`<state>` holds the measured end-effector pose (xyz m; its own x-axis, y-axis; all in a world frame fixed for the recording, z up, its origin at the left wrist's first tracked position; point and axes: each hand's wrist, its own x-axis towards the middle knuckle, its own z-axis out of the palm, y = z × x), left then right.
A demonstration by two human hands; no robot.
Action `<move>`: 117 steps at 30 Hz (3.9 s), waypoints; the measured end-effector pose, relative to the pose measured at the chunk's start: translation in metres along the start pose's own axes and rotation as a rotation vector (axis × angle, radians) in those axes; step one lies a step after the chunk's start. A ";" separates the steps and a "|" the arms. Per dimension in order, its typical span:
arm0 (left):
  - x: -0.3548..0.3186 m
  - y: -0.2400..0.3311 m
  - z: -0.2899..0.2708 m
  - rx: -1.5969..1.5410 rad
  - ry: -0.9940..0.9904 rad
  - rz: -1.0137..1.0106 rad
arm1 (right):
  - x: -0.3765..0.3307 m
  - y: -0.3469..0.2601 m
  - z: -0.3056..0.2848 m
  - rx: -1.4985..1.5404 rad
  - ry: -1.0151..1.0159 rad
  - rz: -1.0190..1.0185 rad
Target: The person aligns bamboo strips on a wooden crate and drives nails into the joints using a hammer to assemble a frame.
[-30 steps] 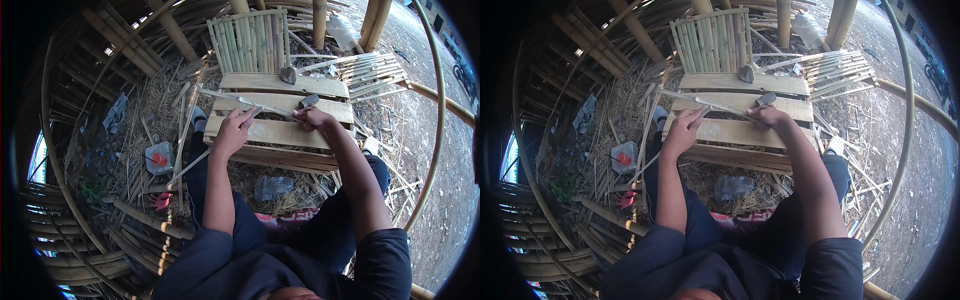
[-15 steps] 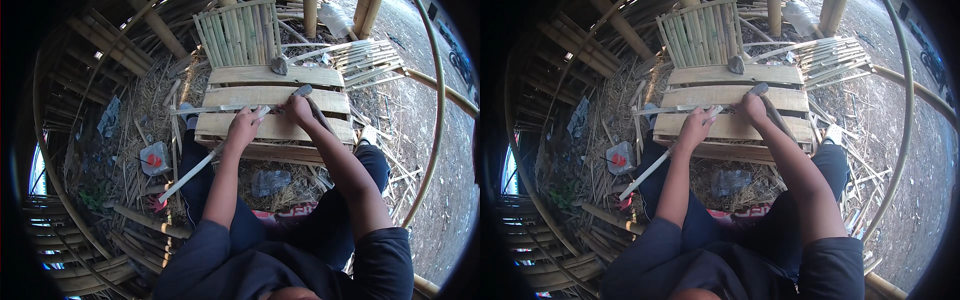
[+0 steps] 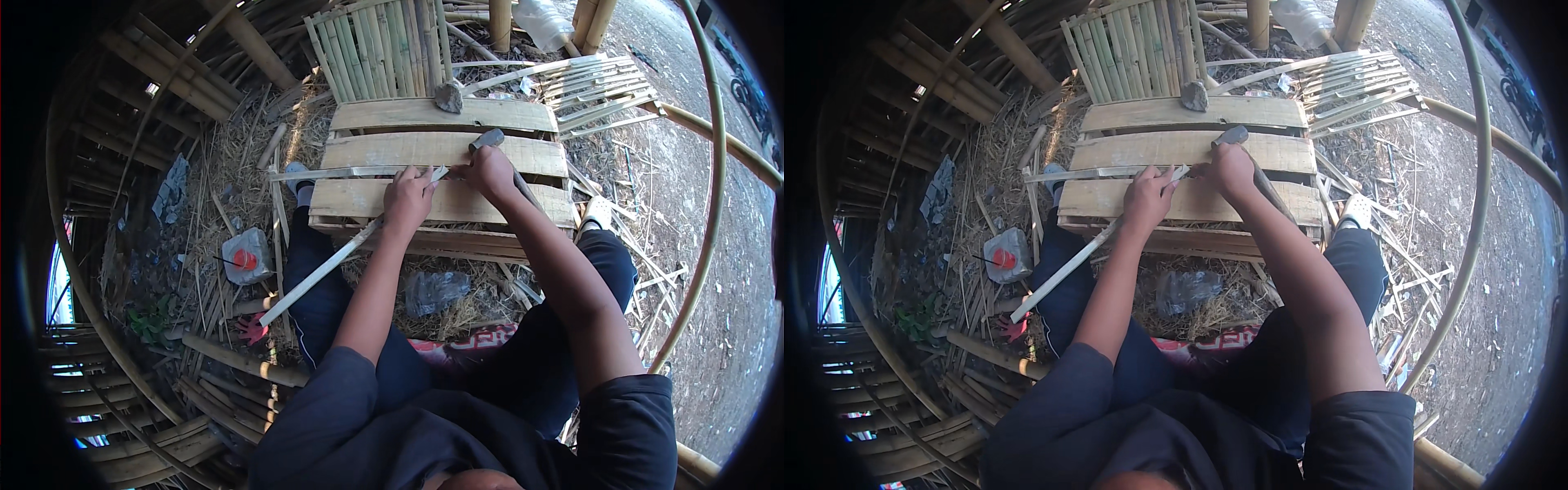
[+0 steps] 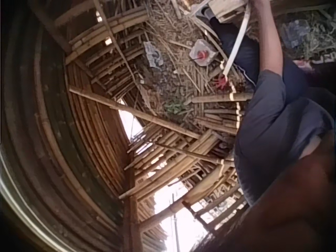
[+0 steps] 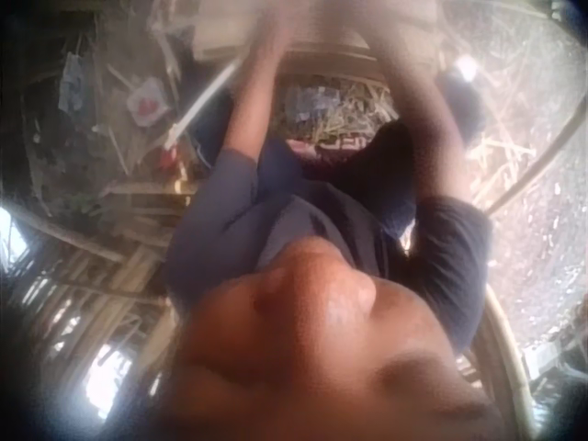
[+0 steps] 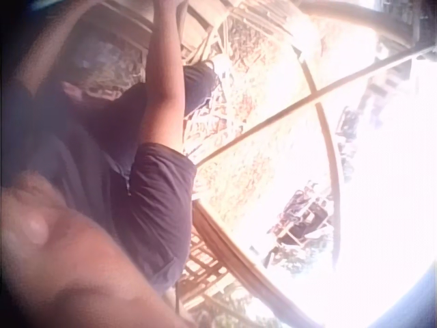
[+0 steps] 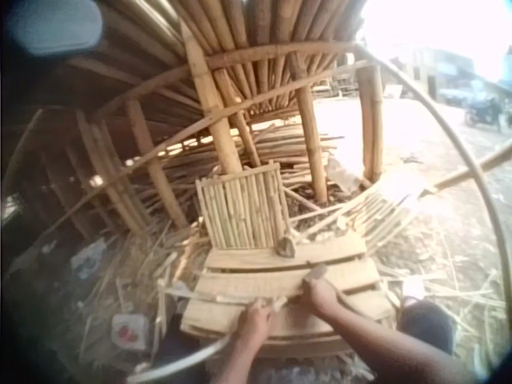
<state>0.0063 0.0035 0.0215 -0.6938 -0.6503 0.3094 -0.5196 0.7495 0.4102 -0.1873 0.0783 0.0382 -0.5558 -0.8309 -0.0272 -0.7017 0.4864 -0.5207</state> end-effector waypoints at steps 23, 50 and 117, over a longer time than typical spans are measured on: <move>-0.005 -0.002 0.003 -0.069 0.062 -0.018 | -0.005 0.011 -0.008 0.125 -0.250 0.160; -0.004 0.026 0.023 -0.011 0.255 -0.105 | -0.011 -0.015 -0.035 0.836 -0.265 0.273; 0.027 -0.048 -0.044 -0.050 0.034 0.063 | -0.078 -0.066 0.055 0.665 -0.963 0.352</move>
<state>0.0346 -0.0553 0.0485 -0.7069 -0.6063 0.3643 -0.4490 0.7826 0.4312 -0.0733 0.0964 0.0280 0.0865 -0.6795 -0.7286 -0.0582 0.7266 -0.6846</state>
